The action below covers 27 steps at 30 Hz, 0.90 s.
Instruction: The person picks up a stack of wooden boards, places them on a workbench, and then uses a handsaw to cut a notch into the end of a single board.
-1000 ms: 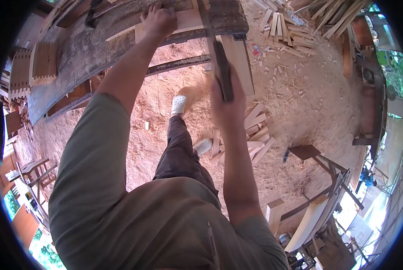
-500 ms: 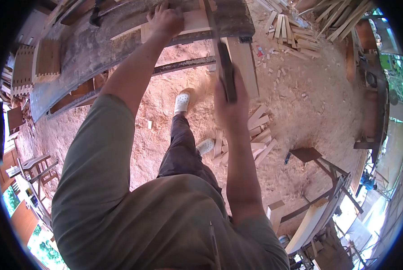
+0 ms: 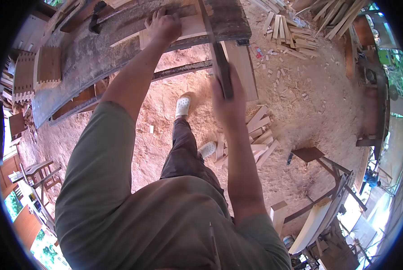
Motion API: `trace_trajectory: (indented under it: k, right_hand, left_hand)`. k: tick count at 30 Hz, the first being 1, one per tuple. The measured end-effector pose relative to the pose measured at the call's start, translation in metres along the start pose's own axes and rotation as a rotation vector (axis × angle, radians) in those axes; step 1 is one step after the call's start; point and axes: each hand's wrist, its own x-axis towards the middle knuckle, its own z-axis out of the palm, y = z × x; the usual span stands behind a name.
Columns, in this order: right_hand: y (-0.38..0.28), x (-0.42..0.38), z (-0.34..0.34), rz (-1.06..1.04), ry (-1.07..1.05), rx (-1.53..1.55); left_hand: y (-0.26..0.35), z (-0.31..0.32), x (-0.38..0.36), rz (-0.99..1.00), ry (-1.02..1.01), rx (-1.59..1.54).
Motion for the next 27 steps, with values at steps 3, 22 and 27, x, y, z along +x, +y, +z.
trace_trajectory:
  k: [3,22,27]
  right_hand:
    - [0.001,0.029,0.009,-0.126,0.006,0.059]
    - [0.019,-0.01,0.003,-0.194,0.065,0.031]
    - [0.038,-0.19,-0.066,0.138,-0.002,0.022]
  left_hand:
    - [-0.001,0.0,0.001,-0.006,-0.019,0.0]
    - [-0.001,-0.003,0.002,-0.002,-0.066,-0.02]
    - [-0.001,0.002,0.001,-0.005,-0.042,0.031]
